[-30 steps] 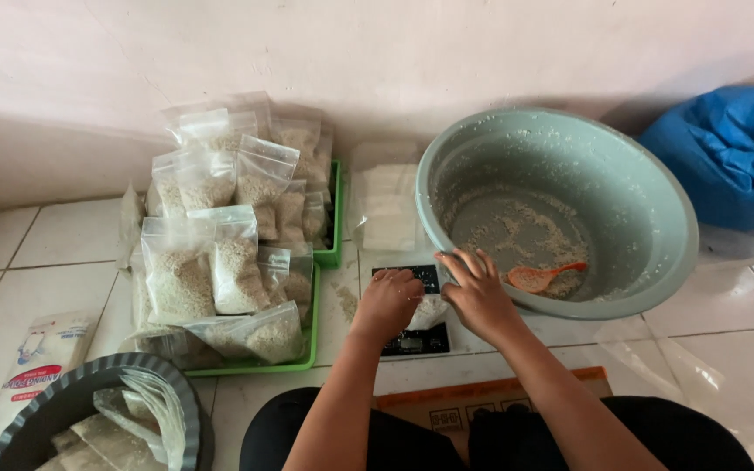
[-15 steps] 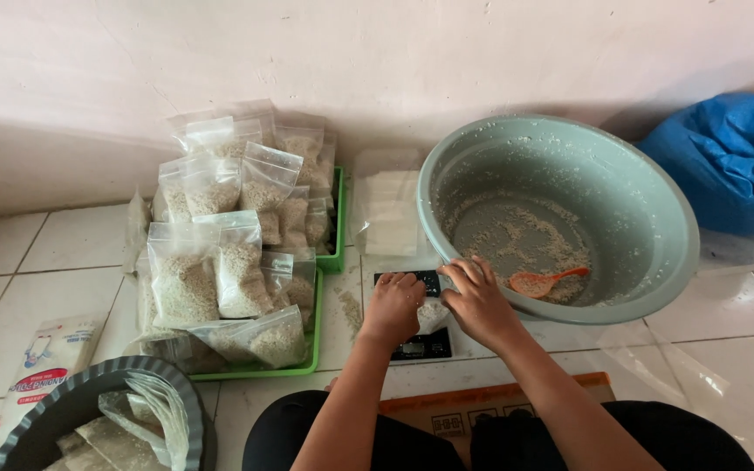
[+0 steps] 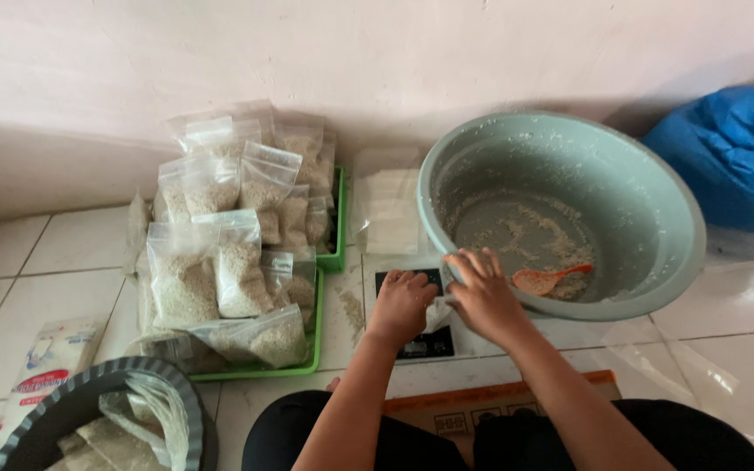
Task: Scooping granular material from a large basin into small plastic containers and weighing them for packaging.
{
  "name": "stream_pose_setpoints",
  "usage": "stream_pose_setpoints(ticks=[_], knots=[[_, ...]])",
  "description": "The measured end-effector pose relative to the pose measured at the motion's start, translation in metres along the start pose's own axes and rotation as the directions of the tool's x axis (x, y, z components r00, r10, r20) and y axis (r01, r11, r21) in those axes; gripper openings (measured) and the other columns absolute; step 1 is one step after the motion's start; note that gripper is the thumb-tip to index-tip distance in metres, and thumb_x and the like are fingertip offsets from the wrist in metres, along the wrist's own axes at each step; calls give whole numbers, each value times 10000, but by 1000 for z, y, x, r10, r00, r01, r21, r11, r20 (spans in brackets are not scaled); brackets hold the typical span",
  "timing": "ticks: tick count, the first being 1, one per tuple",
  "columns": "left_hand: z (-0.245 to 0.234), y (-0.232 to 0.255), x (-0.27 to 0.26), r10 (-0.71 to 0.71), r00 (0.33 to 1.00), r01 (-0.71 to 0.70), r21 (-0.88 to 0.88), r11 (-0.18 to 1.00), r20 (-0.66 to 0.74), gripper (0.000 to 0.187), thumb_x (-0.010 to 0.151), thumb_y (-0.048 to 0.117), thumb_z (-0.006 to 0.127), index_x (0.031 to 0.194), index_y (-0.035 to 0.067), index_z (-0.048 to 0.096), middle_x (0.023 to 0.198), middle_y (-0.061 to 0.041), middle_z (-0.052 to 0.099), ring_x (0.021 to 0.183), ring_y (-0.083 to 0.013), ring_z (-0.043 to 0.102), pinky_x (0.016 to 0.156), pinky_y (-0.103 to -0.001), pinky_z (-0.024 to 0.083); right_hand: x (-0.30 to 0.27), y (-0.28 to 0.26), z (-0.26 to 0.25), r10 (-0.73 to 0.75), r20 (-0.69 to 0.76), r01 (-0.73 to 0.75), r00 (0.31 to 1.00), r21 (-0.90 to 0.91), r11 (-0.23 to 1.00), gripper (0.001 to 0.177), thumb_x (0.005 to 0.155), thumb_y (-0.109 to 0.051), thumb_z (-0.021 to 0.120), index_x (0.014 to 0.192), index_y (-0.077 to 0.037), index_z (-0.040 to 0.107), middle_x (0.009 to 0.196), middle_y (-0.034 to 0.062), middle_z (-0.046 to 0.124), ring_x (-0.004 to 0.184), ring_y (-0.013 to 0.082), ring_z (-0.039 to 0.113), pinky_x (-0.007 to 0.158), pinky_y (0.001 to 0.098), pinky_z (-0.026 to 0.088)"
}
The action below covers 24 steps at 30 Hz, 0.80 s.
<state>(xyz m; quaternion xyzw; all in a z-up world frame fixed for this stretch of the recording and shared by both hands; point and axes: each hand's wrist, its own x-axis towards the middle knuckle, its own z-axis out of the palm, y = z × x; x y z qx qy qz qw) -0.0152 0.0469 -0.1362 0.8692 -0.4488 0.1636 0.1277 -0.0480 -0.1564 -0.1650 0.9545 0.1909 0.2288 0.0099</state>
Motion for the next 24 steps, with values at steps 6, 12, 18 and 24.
stream_pose_setpoints(ticks=[6, 12, 18, 24], knots=[[-1, 2, -1, -14, 1000, 14, 13, 1000, -9, 91, 840, 41, 690, 873, 124, 703, 815, -24, 638, 826, -222, 661, 947, -433, 459, 3, -20, -30, -7, 17, 6, 1000, 50, 999, 146, 774, -198, 751, 785, -76, 672, 1310, 112, 554, 1302, 366, 476, 1056, 632, 347], [5, -4, -4, -16, 991, 13, -22, 1000, -136, 90, 835, 157, 723, 771, 152, 659, 742, 1, 557, 767, -224, 609, 928, -451, 450, 3, -24, -31, -44, -118, 46, 992, 15, 999, 160, 840, -200, 704, 756, -84, 635, 1276, 62, 582, 1287, 323, 493, 1072, 626, 320], [-30, 3, -8, -57, 978, 38, -100, 994, -203, 114, 857, 193, 703, 776, 136, 647, 731, -15, 533, 760, -248, 591, 916, -449, 451, -1, -23, -31, 9, -187, 8, 982, 90, 996, 162, 927, -268, 649, 822, -148, 618, 1155, 8, 580, 1103, 241, 575, 942, 472, 438], [-35, 22, -30, -420, 904, 400, -188, 897, -84, 505, 829, 332, 770, 1238, 127, 556, 1139, -99, 606, 1143, -301, 578, 1037, -502, 389, 2, -49, -73, 143, -73, -102, 987, 402, 910, 170, 955, -161, 569, 789, -197, 574, 811, -59, 583, 703, 255, 676, 575, 360, 551]])
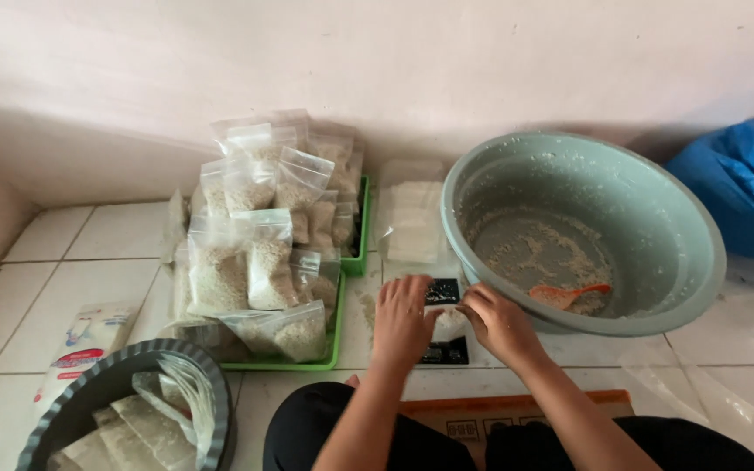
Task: Scooping granular material from a large basin into small plastic containers and weighing them for packaging.
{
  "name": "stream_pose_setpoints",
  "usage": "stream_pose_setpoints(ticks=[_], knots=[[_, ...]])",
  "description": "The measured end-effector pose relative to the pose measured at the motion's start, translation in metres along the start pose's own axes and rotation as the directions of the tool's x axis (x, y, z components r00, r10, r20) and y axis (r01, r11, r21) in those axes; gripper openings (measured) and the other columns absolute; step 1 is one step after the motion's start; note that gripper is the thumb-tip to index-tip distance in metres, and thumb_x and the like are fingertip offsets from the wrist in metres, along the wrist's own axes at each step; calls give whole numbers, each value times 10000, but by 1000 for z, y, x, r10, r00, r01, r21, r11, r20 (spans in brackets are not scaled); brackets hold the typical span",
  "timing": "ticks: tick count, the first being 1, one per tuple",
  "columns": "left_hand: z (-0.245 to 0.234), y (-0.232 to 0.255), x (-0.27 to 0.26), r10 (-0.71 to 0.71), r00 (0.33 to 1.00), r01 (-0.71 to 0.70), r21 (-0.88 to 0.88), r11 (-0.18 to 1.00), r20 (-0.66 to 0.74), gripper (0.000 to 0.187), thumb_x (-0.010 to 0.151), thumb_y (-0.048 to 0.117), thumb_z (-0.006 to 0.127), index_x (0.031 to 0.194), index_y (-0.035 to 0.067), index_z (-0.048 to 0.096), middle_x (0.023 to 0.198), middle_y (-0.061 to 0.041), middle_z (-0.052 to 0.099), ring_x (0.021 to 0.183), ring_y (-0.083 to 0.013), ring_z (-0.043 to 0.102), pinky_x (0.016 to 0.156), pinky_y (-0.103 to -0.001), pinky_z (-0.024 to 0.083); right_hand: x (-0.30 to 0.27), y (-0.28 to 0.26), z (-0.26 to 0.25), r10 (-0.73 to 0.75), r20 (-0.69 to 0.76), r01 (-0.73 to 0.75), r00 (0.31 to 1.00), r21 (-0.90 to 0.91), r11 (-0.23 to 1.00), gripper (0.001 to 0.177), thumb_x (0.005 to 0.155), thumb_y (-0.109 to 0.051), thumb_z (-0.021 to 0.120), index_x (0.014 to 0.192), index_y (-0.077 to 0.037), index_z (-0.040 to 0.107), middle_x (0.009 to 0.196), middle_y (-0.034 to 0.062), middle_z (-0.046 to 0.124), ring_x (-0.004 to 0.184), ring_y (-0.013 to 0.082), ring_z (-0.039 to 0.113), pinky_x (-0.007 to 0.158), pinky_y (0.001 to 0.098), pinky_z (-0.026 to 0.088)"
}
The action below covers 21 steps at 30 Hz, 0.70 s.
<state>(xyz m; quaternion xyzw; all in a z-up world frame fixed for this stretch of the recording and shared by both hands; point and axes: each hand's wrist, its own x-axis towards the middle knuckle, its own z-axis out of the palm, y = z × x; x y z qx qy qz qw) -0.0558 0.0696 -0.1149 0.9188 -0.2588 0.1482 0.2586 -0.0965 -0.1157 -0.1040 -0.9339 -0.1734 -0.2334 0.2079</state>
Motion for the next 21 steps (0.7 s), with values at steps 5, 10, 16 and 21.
stream_pose_setpoints(ticks=[5, 10, 16, 21], knots=[[67, 5, -54, -457, 888, 425, -285, 859, -56, 1045, 700, 350, 884, 1414, -62, 242, 1349, -245, 381, 1250, -419, 406, 1040, -504, 352, -6, -5, 10, 119, -52, -118, 992, 32, 993, 71, 833, -84, 651, 885, -131, 642, 927, -83, 676, 644, 160, 653, 587, 316, 515], [81, 18, -66, -551, 772, 630, -268, 729, 316, 1354, 715, 573, 907, 1477, -57, -17, 1501, -299, 92, 1401, -445, 167, 1106, -562, 236, 0, -31, -12, 108, -92, -107, 990, 17, 994, 51, 839, -82, 649, 880, -112, 642, 931, -74, 665, 556, 125, 622, 500, 299, 491], [40, 40, -48, -486, 855, 434, -265, 861, -180, 1311, 621, 530, 970, 1469, -62, 164, 1470, -258, 294, 1370, -409, 295, 1112, -532, 220, 23, -69, -54, 93, -282, -60, 955, 124, 990, 36, 846, -55, 666, 851, -25, 647, 903, 5, 682, 490, 113, 488, 460, 260, 385], [-5, 52, -38, -356, 808, 277, -231, 933, -470, 1045, 623, 486, 920, 1361, -33, 392, 1259, -173, 588, 1116, -311, 610, 1078, -560, 335, 46, -92, -85, 3, -330, 62, 944, 186, 981, 54, 848, -1, 661, 800, 5, 636, 824, 60, 663, 519, 99, 498, 434, 216, 394]])
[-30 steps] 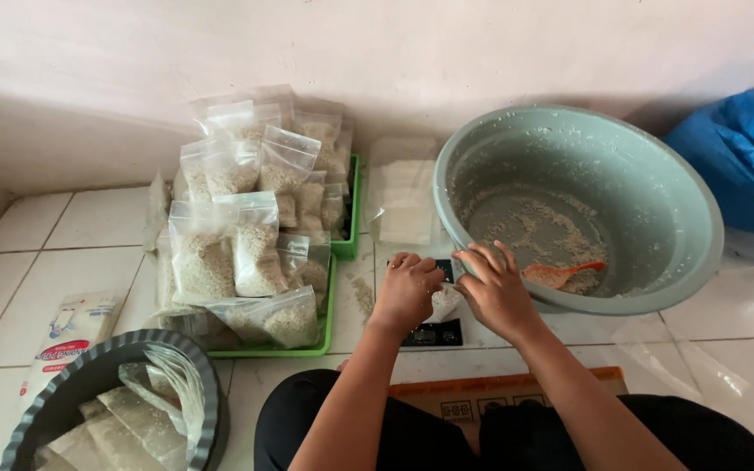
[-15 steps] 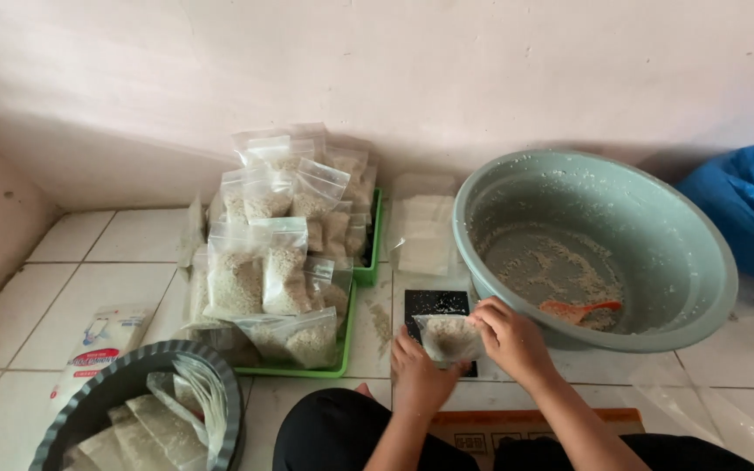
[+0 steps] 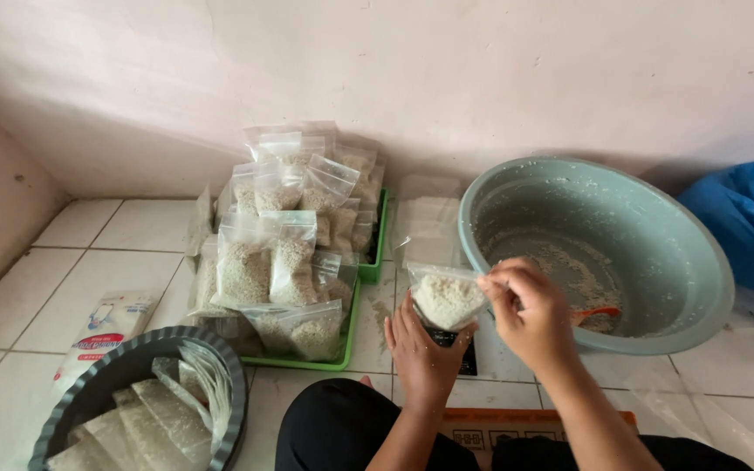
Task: Scooping granular material from a large basin into small plastic containers and weighing them for packaging.
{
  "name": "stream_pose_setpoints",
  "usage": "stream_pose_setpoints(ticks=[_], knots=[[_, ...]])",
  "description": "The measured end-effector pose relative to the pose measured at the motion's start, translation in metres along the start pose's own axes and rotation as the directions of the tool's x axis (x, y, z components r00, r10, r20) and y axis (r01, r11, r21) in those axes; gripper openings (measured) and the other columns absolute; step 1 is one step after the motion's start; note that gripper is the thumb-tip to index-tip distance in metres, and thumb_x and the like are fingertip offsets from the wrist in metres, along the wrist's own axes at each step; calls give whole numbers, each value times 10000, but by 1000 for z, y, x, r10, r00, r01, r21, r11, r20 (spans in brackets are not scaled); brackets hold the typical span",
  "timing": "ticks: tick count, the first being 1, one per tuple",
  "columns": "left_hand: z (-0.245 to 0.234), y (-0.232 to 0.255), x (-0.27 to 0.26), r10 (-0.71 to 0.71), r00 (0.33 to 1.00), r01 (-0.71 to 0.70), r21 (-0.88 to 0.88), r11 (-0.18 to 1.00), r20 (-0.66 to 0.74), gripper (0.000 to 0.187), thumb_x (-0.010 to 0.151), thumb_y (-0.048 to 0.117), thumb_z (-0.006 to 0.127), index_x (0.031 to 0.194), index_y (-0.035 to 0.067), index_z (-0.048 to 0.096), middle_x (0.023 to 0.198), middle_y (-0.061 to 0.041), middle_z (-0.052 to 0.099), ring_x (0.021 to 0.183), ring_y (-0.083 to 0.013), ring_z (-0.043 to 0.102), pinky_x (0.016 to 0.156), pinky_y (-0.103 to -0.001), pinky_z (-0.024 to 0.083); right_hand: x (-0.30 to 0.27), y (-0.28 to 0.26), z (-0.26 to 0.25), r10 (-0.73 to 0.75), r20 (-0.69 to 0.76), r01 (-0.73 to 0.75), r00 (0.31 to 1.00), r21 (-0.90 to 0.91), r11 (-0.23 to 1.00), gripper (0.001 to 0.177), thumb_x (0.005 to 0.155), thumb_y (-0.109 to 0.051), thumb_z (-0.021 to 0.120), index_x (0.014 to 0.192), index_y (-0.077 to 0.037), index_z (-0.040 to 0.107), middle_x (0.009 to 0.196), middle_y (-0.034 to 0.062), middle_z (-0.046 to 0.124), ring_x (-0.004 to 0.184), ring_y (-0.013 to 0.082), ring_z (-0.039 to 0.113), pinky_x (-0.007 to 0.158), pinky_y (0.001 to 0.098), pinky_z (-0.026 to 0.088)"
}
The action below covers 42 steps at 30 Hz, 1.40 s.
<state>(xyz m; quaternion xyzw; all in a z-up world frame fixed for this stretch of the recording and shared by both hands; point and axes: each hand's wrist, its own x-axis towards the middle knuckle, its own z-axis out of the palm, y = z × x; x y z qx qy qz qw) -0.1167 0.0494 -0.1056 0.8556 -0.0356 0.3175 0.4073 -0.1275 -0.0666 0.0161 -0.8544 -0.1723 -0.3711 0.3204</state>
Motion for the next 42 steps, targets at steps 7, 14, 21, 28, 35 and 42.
stream_pose_setpoints(ticks=[7, 14, 21, 28, 35, 42], knots=[[-31, 1, 23, -70, 996, 78, -171, 982, 51, 845, 604, 417, 948, 1222, 32, 519, 1050, -109, 629, 992, -290, 596, 923, -427, 439, -3, 31, -19, -89, 42, 81, 995, 178, 981, 303, 831, -117, 663, 1106, -4, 603, 1265, 173, 611, 672, 93, 617, 580, 180, 527], [-60, -19, 57, -192, 977, 205, -149, 968, 97, 840, 609, 425, 928, 1238, 38, 529, 1048, -126, 671, 972, -258, 639, 792, -392, 571, -74, 129, -19, 426, 170, -458, 889, 296, 838, 540, 878, -38, 517, 1394, 23, 370, 1411, 195, 504, 884, 243, 645, 796, 353, 593], [-120, -69, 100, -138, 987, 143, -58, 988, 78, 697, 592, 315, 916, 1119, -1, 588, 925, -109, 719, 795, -213, 720, 607, -316, 613, -73, 134, -6, 481, 123, -495, 868, 288, 820, 499, 943, -47, 441, 1422, 29, 328, 1404, 224, 476, 920, 272, 608, 820, 381, 515], [-108, -134, 163, -202, 979, 199, 70, 977, 39, 582, 642, 265, 896, 1080, 75, 563, 775, -26, 696, 609, -181, 664, 523, -328, 510, -82, 168, 15, 207, 7, -200, 978, -216, 956, 502, 881, -69, 600, 1343, 67, 458, 1320, 244, 515, 1107, 348, 560, 906, 427, 472], [-65, -204, 256, -187, 982, 171, 286, 943, 29, 765, 708, 646, 788, 1139, 68, 533, 899, -136, 713, 723, -274, 705, 550, -362, 582, -86, 162, 21, 206, -65, -214, 976, -413, 885, 436, 919, -118, 581, 1293, 81, 478, 1361, 253, 471, 1252, 390, 491, 979, 467, 440], [-46, -258, 283, -304, 952, 269, 371, 889, 39, 717, 666, 574, 840, 1132, 113, 549, 900, -111, 713, 769, -322, 676, 627, -445, 528, -89, 171, 27, 206, -64, -209, 976, -515, 831, 391, 953, -215, 555, 1248, 40, 529, 1340, 202, 524, 1233, 353, 523, 980, 449, 421]])
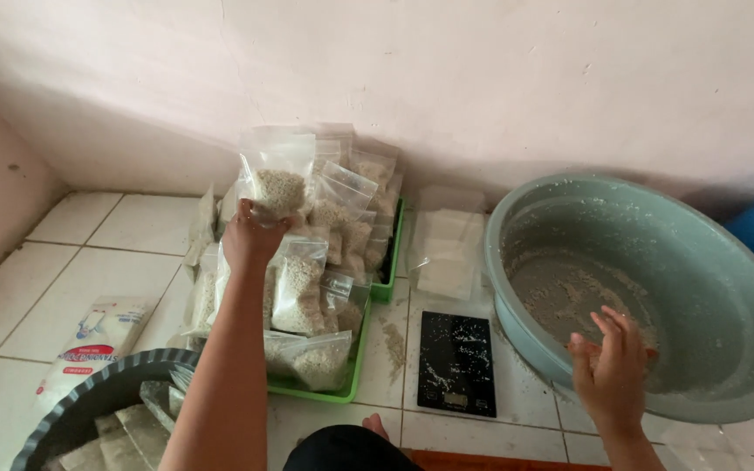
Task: Scooping granular material from a large basin into small plastic containers and weighing them for packaging.
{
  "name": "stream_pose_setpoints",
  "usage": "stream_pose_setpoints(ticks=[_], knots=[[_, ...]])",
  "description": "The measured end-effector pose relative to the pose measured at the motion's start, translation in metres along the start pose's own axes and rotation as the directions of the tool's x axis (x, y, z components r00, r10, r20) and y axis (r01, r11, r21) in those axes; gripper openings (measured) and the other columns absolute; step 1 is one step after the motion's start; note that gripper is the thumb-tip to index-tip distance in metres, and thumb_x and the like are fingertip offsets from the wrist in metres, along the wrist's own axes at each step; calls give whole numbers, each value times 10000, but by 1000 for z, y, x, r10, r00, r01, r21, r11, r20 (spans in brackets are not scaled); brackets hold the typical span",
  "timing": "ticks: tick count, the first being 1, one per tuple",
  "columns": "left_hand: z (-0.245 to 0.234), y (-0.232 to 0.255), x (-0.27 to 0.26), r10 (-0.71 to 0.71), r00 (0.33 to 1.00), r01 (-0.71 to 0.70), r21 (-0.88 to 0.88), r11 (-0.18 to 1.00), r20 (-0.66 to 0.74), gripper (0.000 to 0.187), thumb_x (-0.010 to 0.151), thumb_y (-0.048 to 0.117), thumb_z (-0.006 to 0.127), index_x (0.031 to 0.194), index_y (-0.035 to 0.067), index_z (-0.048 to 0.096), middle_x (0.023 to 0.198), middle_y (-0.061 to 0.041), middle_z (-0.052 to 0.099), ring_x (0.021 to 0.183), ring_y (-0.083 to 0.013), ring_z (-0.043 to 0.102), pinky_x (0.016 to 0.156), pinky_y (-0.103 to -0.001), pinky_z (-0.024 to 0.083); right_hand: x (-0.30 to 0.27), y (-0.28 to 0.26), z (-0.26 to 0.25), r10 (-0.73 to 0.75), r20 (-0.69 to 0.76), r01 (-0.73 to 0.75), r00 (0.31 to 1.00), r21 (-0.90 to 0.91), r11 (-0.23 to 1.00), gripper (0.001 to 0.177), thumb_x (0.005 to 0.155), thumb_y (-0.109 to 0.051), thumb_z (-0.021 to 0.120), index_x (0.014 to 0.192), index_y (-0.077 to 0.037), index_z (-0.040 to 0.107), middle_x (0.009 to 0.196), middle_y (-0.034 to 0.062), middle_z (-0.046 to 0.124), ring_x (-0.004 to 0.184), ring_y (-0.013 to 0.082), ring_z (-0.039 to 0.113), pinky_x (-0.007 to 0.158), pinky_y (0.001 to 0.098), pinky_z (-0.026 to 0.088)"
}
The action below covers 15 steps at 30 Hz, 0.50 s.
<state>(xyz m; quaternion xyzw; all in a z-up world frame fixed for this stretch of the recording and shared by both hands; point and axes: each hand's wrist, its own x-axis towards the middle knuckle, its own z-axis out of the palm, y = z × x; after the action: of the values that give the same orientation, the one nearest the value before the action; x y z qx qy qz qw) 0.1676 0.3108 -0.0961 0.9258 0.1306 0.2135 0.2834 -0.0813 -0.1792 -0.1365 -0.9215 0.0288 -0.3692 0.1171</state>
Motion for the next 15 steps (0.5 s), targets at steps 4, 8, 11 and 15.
stream_pose_setpoints(ticks=[4, 8, 11, 15], knots=[[14, -7, 8, -87, 995, 88, -18, 996, 41, 755, 753, 574, 780, 1218, 52, 494, 985, -201, 699, 867, -394, 663, 743, -472, 515, -1, 0, 2, 10, 21, -10, 1000, -3, 1000, 401, 976, -257, 519, 1235, 47, 553, 1342, 211, 533, 1235, 358, 522, 991, 444, 413], [27, -11, 9, -39, 999, 38, 18, 999, 18, 747, 775, 622, 753, 1183, 43, 517, 958, -182, 696, 865, -373, 669, 732, -471, 521, -2, -1, 2, 29, 63, -23, 998, -96, 995, 419, 982, -315, 491, 1221, 19, 571, 1367, 186, 537, 1258, 339, 521, 1060, 467, 357], [22, -4, 10, -77, 996, 76, 39, 996, 42, 746, 774, 621, 758, 1197, 54, 519, 983, -169, 689, 893, -360, 662, 742, -469, 523, -2, -3, 3, 42, 84, -32, 996, -122, 992, 417, 992, -340, 469, 1209, -1, 578, 1379, 168, 533, 1271, 329, 516, 1076, 467, 343], [28, -4, 10, -112, 989, 118, -58, 991, 101, 624, 813, 507, 780, 1165, 73, 503, 1006, -183, 642, 922, -369, 647, 780, -487, 523, -2, -1, 4, 57, 103, -41, 993, -144, 989, 410, 1001, -354, 450, 1203, -24, 584, 1382, 148, 522, 1239, 320, 523, 1049, 474, 368]])
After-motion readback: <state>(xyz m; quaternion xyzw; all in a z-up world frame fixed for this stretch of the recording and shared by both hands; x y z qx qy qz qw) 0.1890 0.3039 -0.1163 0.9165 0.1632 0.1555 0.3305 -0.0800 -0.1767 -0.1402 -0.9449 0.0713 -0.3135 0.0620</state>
